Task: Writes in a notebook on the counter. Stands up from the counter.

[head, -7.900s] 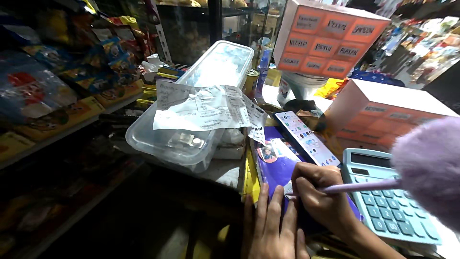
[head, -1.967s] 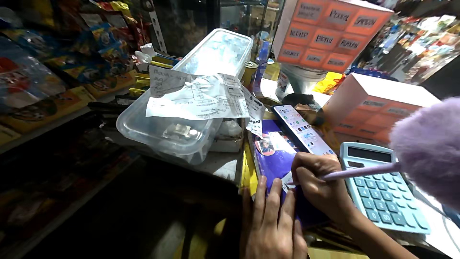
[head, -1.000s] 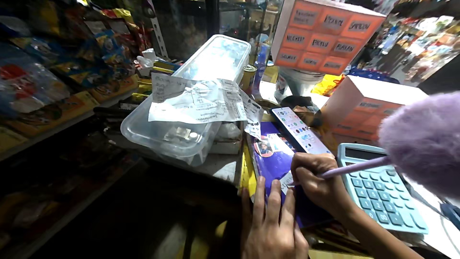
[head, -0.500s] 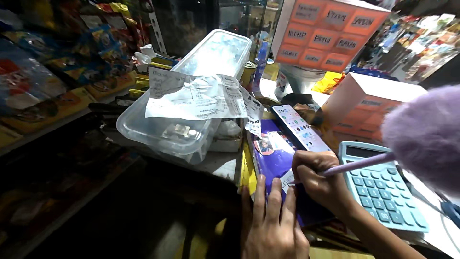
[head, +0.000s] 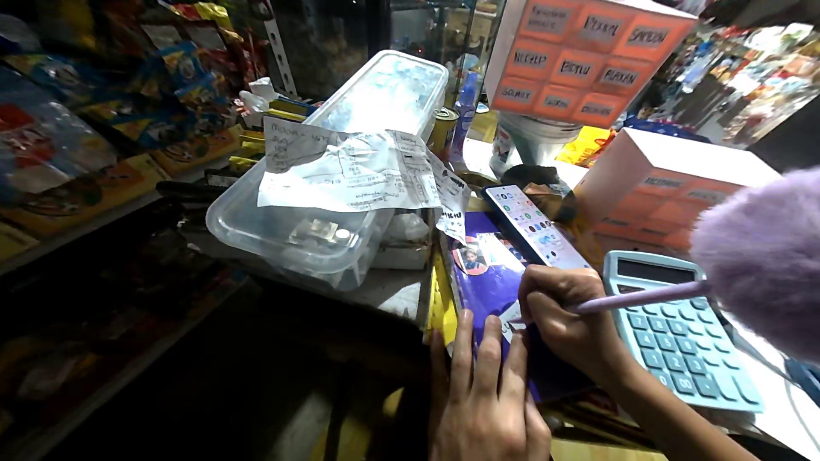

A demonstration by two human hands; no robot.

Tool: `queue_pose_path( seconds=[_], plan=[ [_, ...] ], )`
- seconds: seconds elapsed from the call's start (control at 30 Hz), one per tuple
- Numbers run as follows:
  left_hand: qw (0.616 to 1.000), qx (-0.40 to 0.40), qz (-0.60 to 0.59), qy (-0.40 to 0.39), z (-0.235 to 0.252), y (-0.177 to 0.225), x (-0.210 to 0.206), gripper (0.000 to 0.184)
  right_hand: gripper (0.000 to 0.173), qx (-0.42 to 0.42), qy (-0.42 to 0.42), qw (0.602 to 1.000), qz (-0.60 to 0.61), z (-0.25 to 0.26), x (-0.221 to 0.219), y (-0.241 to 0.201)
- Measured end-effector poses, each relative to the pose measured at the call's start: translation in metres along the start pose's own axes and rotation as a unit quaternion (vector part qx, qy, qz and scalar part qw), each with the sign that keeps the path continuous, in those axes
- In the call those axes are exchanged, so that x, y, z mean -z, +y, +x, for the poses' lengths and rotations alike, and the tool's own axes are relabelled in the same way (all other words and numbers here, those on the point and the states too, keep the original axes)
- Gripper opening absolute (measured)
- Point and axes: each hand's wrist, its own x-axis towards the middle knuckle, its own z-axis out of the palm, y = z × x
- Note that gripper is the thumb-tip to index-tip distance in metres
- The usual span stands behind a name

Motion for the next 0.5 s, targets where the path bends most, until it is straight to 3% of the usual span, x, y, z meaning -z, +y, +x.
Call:
queue_pose_path(
  seconds=[0.13,0.5],
  plan=[
    [1.000,0.000,0.002,-0.007,0.0005,0.0003,0.0009,0.038,0.019,-0.030,0.007,0.999,0.016,0.0002,0.0002,-0.0024],
    [1.000,-0.001,-0.004,-0.009,0.0005,-0.0005,0.0012,0.038,0.017,0.001,0.007,1.000,-0.022,0.0004,-0.0018,-0.0015]
  ],
)
